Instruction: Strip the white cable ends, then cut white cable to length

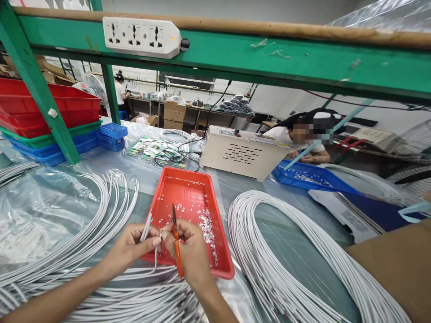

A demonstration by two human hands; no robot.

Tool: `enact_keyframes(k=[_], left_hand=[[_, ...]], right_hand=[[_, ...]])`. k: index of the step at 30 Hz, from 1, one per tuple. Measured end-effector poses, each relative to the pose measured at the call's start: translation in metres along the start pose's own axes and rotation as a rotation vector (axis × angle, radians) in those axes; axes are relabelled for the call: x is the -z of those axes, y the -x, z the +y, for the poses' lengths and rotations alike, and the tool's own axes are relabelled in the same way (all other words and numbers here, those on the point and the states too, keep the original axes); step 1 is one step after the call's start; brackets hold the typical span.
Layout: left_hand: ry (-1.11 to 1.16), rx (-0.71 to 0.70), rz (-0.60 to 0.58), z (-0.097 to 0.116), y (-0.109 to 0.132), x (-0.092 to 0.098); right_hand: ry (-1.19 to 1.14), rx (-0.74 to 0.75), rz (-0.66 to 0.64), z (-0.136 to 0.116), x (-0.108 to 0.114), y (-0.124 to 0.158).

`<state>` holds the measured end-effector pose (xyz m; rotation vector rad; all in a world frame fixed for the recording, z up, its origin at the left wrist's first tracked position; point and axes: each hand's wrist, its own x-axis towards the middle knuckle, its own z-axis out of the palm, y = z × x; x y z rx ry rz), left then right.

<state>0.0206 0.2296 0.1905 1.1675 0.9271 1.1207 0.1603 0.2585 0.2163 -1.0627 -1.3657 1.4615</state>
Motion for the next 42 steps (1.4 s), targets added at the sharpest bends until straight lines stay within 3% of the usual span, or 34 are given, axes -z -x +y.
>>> enact_keyframes(k=[6, 13, 18, 21, 26, 29, 42], left_hand=[[0.007, 0.051, 0.116, -0.005, -0.001, -0.001], [-0.019, 0.028, 0.060, 0.000, 0.000, 0.000], [0.004, 0.004, -0.008, 0.003, 0.000, 0.002], [0.019, 0.023, 0.011, 0.002, 0.001, 0.005], [0.102, 0.052, 0.073, 0.007, 0.001, 0.008], [0.129, 0.049, 0.104, 0.012, 0.000, 0.008], [0.140, 0.010, 0.015, 0.008, 0.002, 0.009]], right_hand=[[0.004, 0.022, 0.050, 0.003, -0.002, 0.000], [-0.093, -0.097, 0.002, 0.005, -0.003, -0.001], [-0.067, -0.099, -0.035, 0.003, -0.001, -0.004], [0.079, -0.042, -0.071, 0.000, 0.004, -0.004], [0.659, 0.208, 0.059, -0.005, 0.016, -0.003], [0.891, 0.281, 0.066, -0.006, 0.020, -0.003], [1.055, 0.330, -0.016, -0.003, 0.015, 0.000]])
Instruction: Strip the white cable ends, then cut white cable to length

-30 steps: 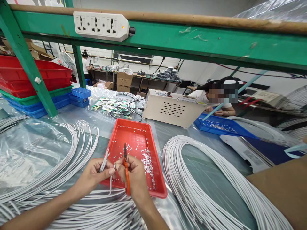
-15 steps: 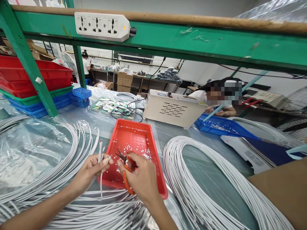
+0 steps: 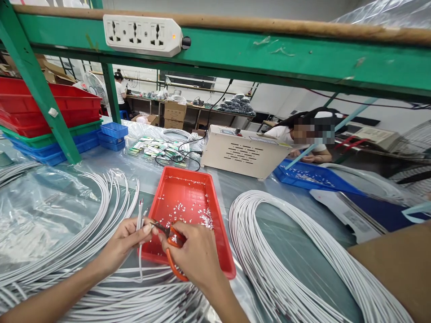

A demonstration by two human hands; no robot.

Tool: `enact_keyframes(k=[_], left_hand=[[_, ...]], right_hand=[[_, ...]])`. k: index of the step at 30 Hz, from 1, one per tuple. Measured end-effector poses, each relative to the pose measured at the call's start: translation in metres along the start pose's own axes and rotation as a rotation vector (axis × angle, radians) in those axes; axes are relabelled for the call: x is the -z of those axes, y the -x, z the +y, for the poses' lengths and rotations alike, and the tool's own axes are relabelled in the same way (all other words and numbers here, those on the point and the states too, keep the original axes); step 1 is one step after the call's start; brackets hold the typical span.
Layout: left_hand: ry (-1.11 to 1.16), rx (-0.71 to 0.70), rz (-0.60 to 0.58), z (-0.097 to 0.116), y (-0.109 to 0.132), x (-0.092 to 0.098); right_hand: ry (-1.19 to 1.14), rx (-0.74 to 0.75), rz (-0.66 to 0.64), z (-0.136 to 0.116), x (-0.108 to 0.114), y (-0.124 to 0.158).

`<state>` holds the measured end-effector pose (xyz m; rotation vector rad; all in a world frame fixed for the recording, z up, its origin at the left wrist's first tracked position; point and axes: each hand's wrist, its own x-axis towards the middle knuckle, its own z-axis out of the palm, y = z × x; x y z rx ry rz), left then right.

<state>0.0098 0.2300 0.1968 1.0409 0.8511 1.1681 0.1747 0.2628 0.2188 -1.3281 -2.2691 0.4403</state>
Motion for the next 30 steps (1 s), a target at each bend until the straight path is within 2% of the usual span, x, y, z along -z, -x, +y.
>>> enact_keyframes(k=[7, 15, 20, 26, 30], left_hand=[[0.020, 0.011, -0.020, 0.0033, -0.0013, -0.0016], [0.049, 0.075, -0.007, 0.0034, -0.0021, 0.0021], [-0.044, 0.026, 0.008, 0.0032, -0.0019, 0.0065], [-0.159, -0.015, 0.034, 0.0079, -0.0025, 0.0044], [-0.336, -0.053, 0.154, 0.0068, 0.0017, 0.0002]], right_hand=[[0.009, 0.023, -0.008, -0.0006, -0.0003, 0.0006], [-0.083, 0.008, -0.084, 0.0004, 0.0031, 0.0018], [-0.021, 0.032, -0.030, -0.0026, 0.0051, 0.0006], [0.026, 0.071, -0.023, -0.0015, 0.0060, 0.0001], [0.010, 0.037, -0.039, -0.0019, 0.0045, 0.0016]])
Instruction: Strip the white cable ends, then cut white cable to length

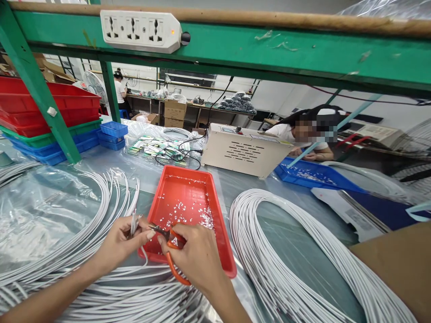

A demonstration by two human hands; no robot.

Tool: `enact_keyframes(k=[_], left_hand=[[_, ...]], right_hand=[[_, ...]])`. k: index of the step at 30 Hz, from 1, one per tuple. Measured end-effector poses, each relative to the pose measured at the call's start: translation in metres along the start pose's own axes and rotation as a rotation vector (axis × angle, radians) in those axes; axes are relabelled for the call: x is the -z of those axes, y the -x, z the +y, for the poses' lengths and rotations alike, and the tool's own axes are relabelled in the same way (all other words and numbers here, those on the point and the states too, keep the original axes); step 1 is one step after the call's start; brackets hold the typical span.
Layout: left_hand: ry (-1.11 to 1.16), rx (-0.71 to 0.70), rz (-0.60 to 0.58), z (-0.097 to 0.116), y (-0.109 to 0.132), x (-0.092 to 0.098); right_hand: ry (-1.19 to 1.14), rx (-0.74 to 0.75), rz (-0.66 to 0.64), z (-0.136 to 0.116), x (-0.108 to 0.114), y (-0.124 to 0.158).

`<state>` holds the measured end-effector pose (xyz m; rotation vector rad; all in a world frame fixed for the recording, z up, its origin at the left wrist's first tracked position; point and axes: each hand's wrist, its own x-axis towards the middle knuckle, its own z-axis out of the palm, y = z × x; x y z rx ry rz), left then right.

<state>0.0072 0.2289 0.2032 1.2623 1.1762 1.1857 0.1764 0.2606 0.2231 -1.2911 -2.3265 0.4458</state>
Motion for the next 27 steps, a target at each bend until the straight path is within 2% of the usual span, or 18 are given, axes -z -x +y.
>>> enact_keyframes(k=[2, 5, 9, 12, 14, 18, 23, 27], left_hand=[[-0.103, -0.041, 0.047, 0.0000, 0.0032, -0.0015], [-0.138, -0.095, 0.025, 0.0012, 0.0057, -0.0019], [-0.022, -0.071, -0.056, 0.0037, 0.0032, 0.0004], [0.119, -0.039, -0.171, 0.0026, -0.0008, 0.0024], [0.173, -0.020, -0.200, 0.0005, -0.0027, 0.0030], [0.127, -0.020, -0.118, -0.0018, -0.0020, 0.0018], [-0.086, -0.068, 0.061, 0.0002, 0.0039, -0.0028], [-0.007, -0.012, 0.069, -0.0026, 0.0018, -0.0026]], right_hand=[[-0.007, -0.032, -0.016, -0.0009, -0.0010, 0.0007], [0.012, -0.053, -0.005, -0.0017, -0.0018, 0.0009], [0.037, -0.045, 0.017, -0.0010, -0.0011, 0.0007], [0.021, -0.056, -0.005, -0.0006, 0.0003, 0.0013], [-0.002, -0.067, -0.024, -0.0010, 0.0013, 0.0017], [-0.028, -0.080, -0.033, -0.0032, 0.0021, 0.0020], [0.006, -0.097, -0.007, -0.0075, -0.0007, 0.0038], [0.017, -0.107, 0.040, -0.0071, -0.0027, 0.0039]])
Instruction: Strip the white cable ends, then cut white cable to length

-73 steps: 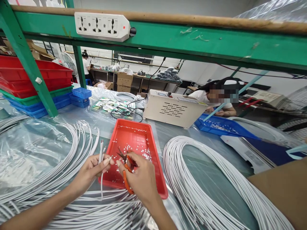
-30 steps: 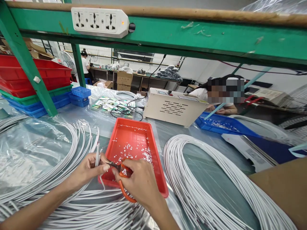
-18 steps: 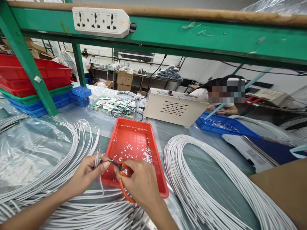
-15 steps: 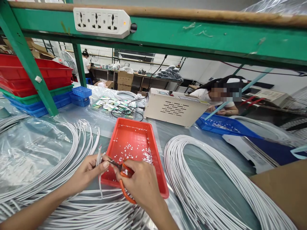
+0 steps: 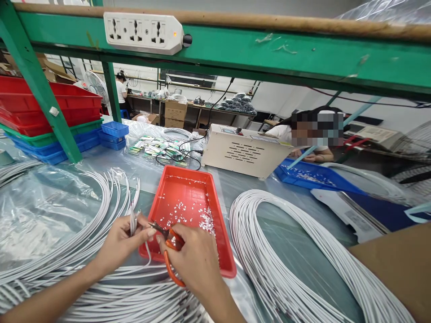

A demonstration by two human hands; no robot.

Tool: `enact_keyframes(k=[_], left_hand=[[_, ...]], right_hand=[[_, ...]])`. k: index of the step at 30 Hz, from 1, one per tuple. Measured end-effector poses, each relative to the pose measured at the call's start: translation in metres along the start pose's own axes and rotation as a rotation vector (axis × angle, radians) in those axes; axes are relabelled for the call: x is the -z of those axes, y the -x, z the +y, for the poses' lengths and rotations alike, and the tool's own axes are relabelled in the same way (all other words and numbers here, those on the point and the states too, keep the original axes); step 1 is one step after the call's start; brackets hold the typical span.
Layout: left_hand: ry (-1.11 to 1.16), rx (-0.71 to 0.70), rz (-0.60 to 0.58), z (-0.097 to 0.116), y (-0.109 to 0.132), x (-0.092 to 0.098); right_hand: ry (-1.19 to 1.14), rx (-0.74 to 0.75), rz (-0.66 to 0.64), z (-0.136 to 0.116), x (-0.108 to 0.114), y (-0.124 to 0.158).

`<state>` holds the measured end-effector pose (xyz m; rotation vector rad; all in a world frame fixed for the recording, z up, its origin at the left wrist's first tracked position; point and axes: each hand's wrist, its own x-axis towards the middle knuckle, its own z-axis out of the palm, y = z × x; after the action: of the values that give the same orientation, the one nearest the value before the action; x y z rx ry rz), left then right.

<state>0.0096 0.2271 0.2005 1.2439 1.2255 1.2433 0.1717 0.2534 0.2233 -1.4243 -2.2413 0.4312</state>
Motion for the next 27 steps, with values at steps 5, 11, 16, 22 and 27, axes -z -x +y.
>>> enact_keyframes(k=[5, 11, 16, 22, 27], left_hand=[[0.115, 0.045, 0.010, -0.006, -0.005, 0.002], [0.095, 0.061, -0.075, -0.007, -0.002, -0.003], [0.064, 0.049, -0.043, -0.009, 0.000, -0.006], [0.029, 0.050, -0.041, -0.007, 0.000, -0.007], [0.041, 0.093, -0.076, -0.007, 0.004, -0.008]], right_hand=[[-0.280, -0.087, 0.063, 0.002, -0.003, -0.003], [-0.853, -0.221, 0.010, -0.002, -0.013, -0.005], [-1.034, -0.249, -0.050, -0.004, -0.017, -0.005], [-1.076, -0.237, -0.069, -0.004, -0.015, -0.005], [-1.023, -0.198, -0.088, -0.001, -0.014, -0.005]])
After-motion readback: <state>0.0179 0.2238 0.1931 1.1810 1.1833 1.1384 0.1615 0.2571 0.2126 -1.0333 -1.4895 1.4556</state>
